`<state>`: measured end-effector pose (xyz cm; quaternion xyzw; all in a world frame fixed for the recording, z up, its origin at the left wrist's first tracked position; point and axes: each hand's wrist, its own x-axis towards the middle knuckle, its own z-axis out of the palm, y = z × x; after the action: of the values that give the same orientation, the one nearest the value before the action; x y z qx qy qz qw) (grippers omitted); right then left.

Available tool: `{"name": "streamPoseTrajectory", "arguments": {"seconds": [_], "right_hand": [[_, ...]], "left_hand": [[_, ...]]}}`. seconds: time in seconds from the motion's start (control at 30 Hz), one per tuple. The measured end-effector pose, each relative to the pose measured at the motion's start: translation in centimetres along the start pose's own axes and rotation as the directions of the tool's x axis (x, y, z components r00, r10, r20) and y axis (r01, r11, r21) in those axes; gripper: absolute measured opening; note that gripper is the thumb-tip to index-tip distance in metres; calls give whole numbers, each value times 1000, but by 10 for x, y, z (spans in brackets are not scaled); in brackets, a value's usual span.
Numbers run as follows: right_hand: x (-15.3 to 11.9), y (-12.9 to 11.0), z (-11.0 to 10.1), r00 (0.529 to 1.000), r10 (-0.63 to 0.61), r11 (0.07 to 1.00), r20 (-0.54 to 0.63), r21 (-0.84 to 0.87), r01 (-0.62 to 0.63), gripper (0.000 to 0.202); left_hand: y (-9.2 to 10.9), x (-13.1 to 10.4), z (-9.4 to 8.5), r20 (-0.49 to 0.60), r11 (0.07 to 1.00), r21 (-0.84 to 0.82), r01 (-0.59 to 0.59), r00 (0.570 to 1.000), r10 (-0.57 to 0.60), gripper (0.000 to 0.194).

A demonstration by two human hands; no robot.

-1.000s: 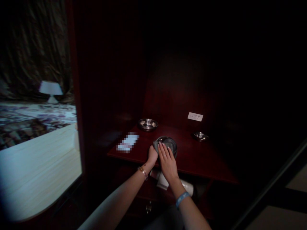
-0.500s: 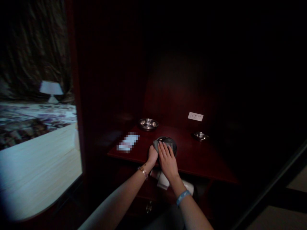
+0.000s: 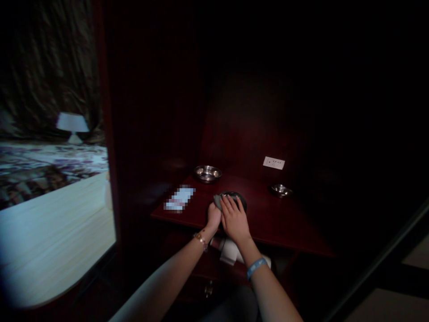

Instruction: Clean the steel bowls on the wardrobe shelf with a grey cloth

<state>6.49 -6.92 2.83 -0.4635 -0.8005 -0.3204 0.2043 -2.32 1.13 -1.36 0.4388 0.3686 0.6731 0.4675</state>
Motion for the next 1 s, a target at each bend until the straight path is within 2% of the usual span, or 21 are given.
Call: {"name": "streamPoseTrajectory", "arguments": {"seconds": [0.1, 0.27, 0.47, 0.63, 0.83, 1.0], "right_hand": [[8, 0, -3, 1000, 12, 999, 5, 32, -12, 49], [23, 4, -3, 1000, 26, 998, 8, 60, -27, 43], [35, 10, 0, 998, 59, 994, 27, 88, -61, 37], [44, 16, 0, 992, 110, 989, 59, 95, -116, 32], [52, 26, 6, 968, 225, 965, 114, 111, -238, 34], [49, 45, 19, 914, 376, 900, 154, 175, -400, 41]], "left_hand": [[0, 0, 0, 29, 1000, 7, -20, 999, 20, 21], [0, 1, 0, -11, 999, 29, -22, 1000, 23, 24], [-6, 4, 1, -26, 989, 145, -24, 999, 28, 28], [-10, 6, 4, -39, 990, 137, -4, 999, 9, 37], [-4, 2, 4, -75, 967, 252, 24, 997, -5, 47], [-1, 0, 3, -56, 953, 304, 0, 998, 18, 54]]}}
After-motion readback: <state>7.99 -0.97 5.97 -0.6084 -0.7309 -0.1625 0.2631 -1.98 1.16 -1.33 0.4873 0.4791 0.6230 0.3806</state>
